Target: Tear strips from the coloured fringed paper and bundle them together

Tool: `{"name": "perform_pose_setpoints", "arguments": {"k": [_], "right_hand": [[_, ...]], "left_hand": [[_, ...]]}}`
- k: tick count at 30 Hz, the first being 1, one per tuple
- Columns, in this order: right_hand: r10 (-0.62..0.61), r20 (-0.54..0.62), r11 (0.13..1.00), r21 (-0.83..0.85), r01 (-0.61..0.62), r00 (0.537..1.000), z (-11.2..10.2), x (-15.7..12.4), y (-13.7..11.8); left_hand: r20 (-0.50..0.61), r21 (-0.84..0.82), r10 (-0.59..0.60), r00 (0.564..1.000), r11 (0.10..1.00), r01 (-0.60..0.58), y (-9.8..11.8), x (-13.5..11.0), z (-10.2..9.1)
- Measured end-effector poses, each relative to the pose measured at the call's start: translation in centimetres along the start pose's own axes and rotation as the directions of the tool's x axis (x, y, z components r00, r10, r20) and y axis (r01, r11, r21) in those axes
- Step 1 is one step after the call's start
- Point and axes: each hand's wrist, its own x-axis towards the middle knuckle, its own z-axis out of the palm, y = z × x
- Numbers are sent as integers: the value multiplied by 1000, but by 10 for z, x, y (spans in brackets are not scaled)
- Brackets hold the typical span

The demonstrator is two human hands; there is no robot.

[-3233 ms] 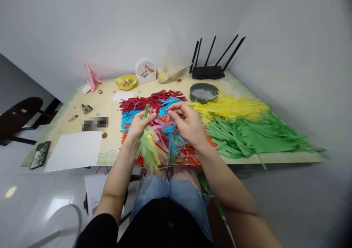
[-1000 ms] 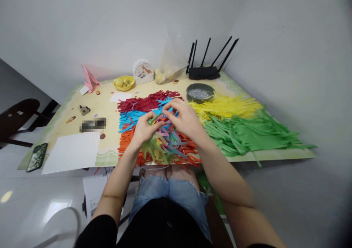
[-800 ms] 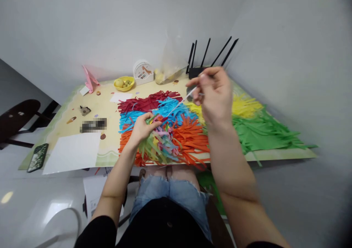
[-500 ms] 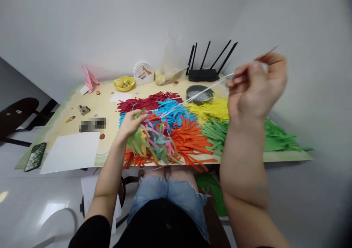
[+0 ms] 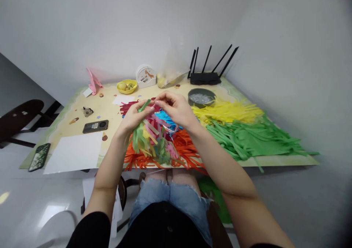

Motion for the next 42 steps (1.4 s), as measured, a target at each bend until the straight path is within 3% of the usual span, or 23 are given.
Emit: {"name": "perform_pose_setpoints", "arguments": {"k": [4,8,11,15,17,19,21,28,33,42], "right_hand": [[-18,-94,1000,-16,16,995,-12,4,6],[-11,-26,999,-41,10,1000,-24,6,10],[-7,-7,995,-98,6,1000,-26,8,14],[-34,-30,972,-234,26,999,-18,12,18],[-56,28,971,-231,60,998,-13,14,18],[-69,77,977,-198,83,995,-10,14,18],[-42,79,986,-160,54,996,-10,13,19],[215,180,948,196,-249,960,-14,-10,28],[255,86,955,136,-265,963,0,-28,19],[342,86,931,100,-350,936,6,-32,11]], "left_hand": [[5,-85,-134,991,987,134,-9,0,-15],[-191,-149,4,982,988,-33,-15,9,-41],[-235,-156,17,972,986,-55,-19,16,-50],[-284,50,91,954,996,-80,-23,17,-36],[-197,125,113,974,988,-89,-22,16,-26],[-46,128,66,997,990,-60,-20,16,-19],[15,90,16,1000,996,-18,-20,17,-14],[-243,-38,-44,969,999,36,-32,12,-3],[-303,36,45,952,999,-36,-31,3,7],[-319,184,167,933,977,-112,-25,-7,18]]}}
